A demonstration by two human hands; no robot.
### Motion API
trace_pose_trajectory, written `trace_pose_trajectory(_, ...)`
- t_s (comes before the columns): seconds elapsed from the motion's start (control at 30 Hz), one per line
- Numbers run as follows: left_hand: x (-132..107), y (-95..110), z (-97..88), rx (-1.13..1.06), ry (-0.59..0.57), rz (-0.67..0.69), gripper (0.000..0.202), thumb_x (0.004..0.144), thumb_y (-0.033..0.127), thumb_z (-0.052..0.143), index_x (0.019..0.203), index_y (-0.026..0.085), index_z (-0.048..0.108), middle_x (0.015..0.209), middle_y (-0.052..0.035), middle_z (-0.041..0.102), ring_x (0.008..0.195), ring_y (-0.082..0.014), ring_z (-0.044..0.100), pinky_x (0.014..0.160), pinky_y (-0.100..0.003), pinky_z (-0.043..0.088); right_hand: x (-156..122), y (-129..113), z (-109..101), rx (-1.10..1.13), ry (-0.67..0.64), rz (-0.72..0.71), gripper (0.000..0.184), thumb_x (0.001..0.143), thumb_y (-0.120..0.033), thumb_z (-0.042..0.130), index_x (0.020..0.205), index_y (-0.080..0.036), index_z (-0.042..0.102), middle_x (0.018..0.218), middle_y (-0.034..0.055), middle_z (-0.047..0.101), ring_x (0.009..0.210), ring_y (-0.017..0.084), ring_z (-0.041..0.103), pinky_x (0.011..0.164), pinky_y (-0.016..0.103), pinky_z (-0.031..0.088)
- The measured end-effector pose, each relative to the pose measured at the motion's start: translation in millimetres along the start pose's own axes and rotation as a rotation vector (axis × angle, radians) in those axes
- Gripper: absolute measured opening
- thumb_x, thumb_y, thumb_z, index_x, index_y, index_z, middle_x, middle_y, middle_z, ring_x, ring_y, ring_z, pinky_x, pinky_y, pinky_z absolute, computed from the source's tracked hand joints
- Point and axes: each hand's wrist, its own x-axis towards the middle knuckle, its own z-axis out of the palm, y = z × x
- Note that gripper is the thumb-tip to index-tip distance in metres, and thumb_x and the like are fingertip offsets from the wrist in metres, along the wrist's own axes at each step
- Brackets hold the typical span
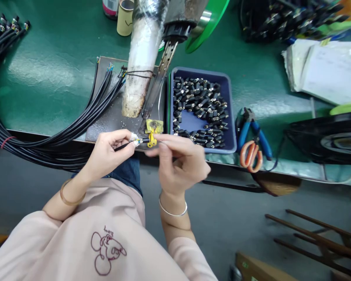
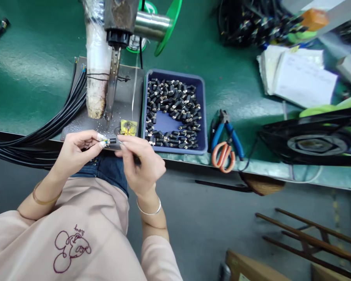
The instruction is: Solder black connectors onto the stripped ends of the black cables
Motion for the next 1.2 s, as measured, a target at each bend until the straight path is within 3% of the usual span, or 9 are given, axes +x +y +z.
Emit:
trace_pose_trajectory(0.1,-2,2,-0.1,0.048,0.012,0.056,0.012,0.082,0.019,0.062,0.072,0.013,0.066,0.058,0.0033,0.051,0.053,-0.0061,0.04,0.051,-0.019,0.034,1,-5,-5,-0.052,0.123,0.092,0.011,0.097,-0.022,0.059,0.104,-0.026,0.067,0.069,-0.0057,0.068,0.048,0.008,0.061,0.042,0.021,0.041)
trace_pose_trajectory(0.3,-7,6,0.4,0.116,0.003,0.153,0.009,0.082,0.016,0.063,0.079,0.013,0.071,0.061,0.0017,0.06,0.051,-0.006,0.041,0.047,-0.018,0.034,18,-14,-9,-0.01,-0.332,0.332,0.029,0.095,-0.035,0.06,0.071,-0.019,0.063,0.055,-0.0056,0.058,0.042,0.006,0.042,0.043,0.022,0.031)
trace_pose_trajectory(0.43,-8,2,-3.5,0.118,0.035,0.138,0.009,0.082,0.019,0.067,0.075,0.014,0.068,0.062,0.0003,0.061,0.054,-0.0081,0.047,0.049,-0.019,0.038,18,-8,-4,0.115,-0.394,0.349,0.025,0.098,-0.032,0.055,0.077,-0.02,0.061,0.06,-0.0054,0.063,0.044,0.007,0.049,0.046,0.021,0.039)
trace_pose_trajectory(0.6,-8,-3,-9.8,0.262,0.075,0.294,0.011,0.084,0.017,0.07,0.074,0.015,0.067,0.06,0.0033,0.053,0.052,-0.0077,0.041,0.05,-0.021,0.035,13,-3,1,-0.094,-0.307,0.021,0.009,0.097,-0.023,0.059,0.091,-0.02,0.065,0.077,-0.0013,0.072,0.061,0.009,0.066,0.056,0.02,0.049)
trace_pose_trajectory(0.7,-10,-4,-9.5,0.344,0.106,0.361,0.01,0.088,0.016,0.068,0.078,0.016,0.069,0.064,0.0022,0.056,0.055,-0.0087,0.043,0.053,-0.022,0.037,11,-2,1,-0.224,-0.264,-0.141,0.006,0.096,-0.023,0.062,0.093,-0.02,0.067,0.078,-0.0007,0.074,0.057,0.008,0.063,0.055,0.02,0.048)
trace_pose_trajectory(0.83,-11,-4,-7.2,0.352,0.12,0.407,0.009,0.089,0.015,0.066,0.081,0.014,0.069,0.066,0.0011,0.058,0.056,-0.0085,0.044,0.054,-0.022,0.037,10,-4,0,-0.158,-0.127,0.001,0.009,0.095,-0.031,0.064,0.099,-0.024,0.067,0.062,-0.0069,0.061,0.039,0.006,0.042,0.04,0.023,0.034)
trace_pose_trajectory(0.97,-10,-3,-6.4,0.288,0.153,0.322,0.006,0.084,0.012,0.067,0.078,0.013,0.069,0.062,0.0036,0.054,0.051,-0.0059,0.04,0.049,-0.02,0.035,14,-10,-2,0.182,0.147,0.106,0.013,0.096,-0.027,0.059,0.109,-0.027,0.064,0.059,-0.0092,0.054,0.036,0.007,0.042,0.035,0.022,0.028)
trace_pose_trajectory(1.07,-9,-3,-5.5,0.188,0.157,0.21,0.002,0.082,0.014,0.069,0.081,0.013,0.07,0.067,0.0009,0.064,0.054,-0.0069,0.052,0.051,-0.017,0.042,14,-12,-3,0.29,0.119,0.201,0.017,0.095,-0.018,0.06,0.111,-0.026,0.063,0.073,-0.0066,0.071,0.038,0.005,0.052,0.034,0.017,0.037)
trace_pose_trajectory(1.2,-9,-2,-3.3,0.049,0.167,0.136,0.006,0.08,0.015,0.071,0.085,0.014,0.074,0.08,-0.0028,0.076,0.07,-0.0115,0.069,0.066,-0.018,0.056,7,-11,-2,0.195,0.056,0.237,0.01,0.09,-0.015,0.068,0.096,-0.022,0.064,0.083,-0.0037,0.077,0.063,0.012,0.074,0.055,0.022,0.061)
